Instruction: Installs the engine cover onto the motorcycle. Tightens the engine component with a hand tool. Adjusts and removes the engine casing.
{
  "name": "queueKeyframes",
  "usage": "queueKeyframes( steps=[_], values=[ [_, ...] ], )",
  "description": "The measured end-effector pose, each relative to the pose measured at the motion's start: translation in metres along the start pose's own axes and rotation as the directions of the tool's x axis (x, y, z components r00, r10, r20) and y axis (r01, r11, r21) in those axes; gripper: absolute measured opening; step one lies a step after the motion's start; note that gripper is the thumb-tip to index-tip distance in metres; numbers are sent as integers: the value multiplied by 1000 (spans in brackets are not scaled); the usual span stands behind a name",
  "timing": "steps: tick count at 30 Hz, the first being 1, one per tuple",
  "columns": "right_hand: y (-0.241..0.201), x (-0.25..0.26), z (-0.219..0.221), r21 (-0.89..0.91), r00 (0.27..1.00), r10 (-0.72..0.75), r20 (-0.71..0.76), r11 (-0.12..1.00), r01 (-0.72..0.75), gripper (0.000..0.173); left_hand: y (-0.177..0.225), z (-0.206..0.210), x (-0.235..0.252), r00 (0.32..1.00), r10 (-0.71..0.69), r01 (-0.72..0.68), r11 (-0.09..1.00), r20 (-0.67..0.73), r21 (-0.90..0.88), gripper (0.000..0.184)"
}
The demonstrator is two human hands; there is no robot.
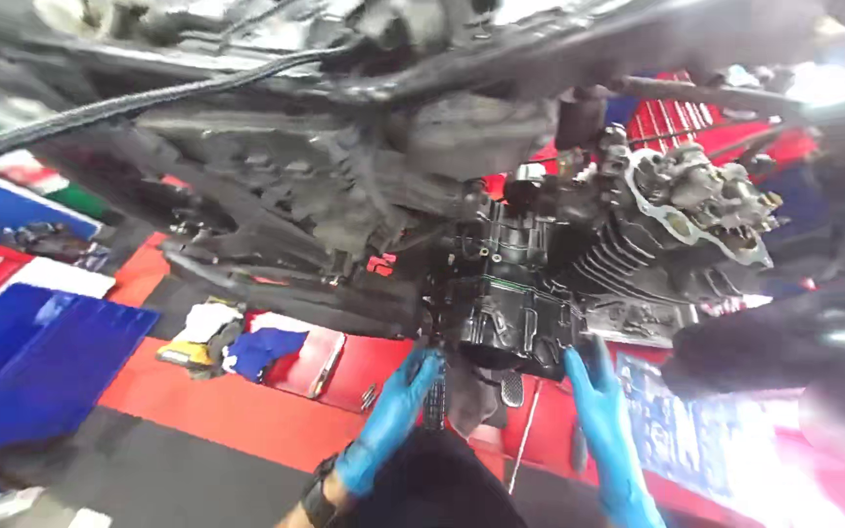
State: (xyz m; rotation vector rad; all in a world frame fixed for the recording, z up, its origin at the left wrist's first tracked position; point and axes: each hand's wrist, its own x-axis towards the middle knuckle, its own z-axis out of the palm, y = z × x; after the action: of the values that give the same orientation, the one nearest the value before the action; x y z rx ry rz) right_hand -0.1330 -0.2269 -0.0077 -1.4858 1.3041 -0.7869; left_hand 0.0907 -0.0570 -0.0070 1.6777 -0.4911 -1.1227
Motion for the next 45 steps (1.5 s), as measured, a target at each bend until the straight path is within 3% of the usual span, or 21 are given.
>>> queueKeyframes(
  steps=[2,5,8,11,15,20,23,30,34,39,41,45],
  values=[
    [-11,-7,-11,-224,963,-254,-93,947,228,91,-15,5,19,997,30,-41,984,-69,-171,53],
    [-34,-16,-11,-376,826,-564,-29,771,513,79,-27,19,42,984,51,-117,907,-169,-405,48],
    [-47,-15,10,-448,725,-678,122,614,650,70,-22,32,53,981,-1,-111,813,-192,-572,47],
    [-49,-4,31,-465,654,-738,167,527,712,61,-12,48,65,973,-85,-100,684,-215,-722,45],
    [-51,3,45,-487,601,-786,146,472,735,55,-3,77,78,913,-212,-182,550,-347,-815,45],
    [-53,15,50,-498,521,-835,179,380,780,54,-3,88,83,873,-253,-221,557,-417,-800,47],
    [-61,18,47,-510,509,-826,242,338,791,55,-5,91,81,854,-260,-229,591,-451,-774,47],
    [-66,37,44,-456,434,-842,321,265,850,40,-9,99,85,855,-254,-295,480,-453,-826,48],
    [-80,36,47,-493,462,-800,383,246,835,39,-19,110,77,868,-128,-421,325,-481,-847,52],
    [-108,24,53,-672,578,-652,491,139,728,47,-34,126,82,873,-28,-481,107,-486,-870,55],
    [-112,24,57,-687,575,-645,503,105,719,47,-39,127,87,869,12,-493,106,-495,-863,52],
    [-110,25,58,-672,545,-652,527,73,737,46,-45,129,92,848,9,-520,214,-531,-827,48]
  ],
)
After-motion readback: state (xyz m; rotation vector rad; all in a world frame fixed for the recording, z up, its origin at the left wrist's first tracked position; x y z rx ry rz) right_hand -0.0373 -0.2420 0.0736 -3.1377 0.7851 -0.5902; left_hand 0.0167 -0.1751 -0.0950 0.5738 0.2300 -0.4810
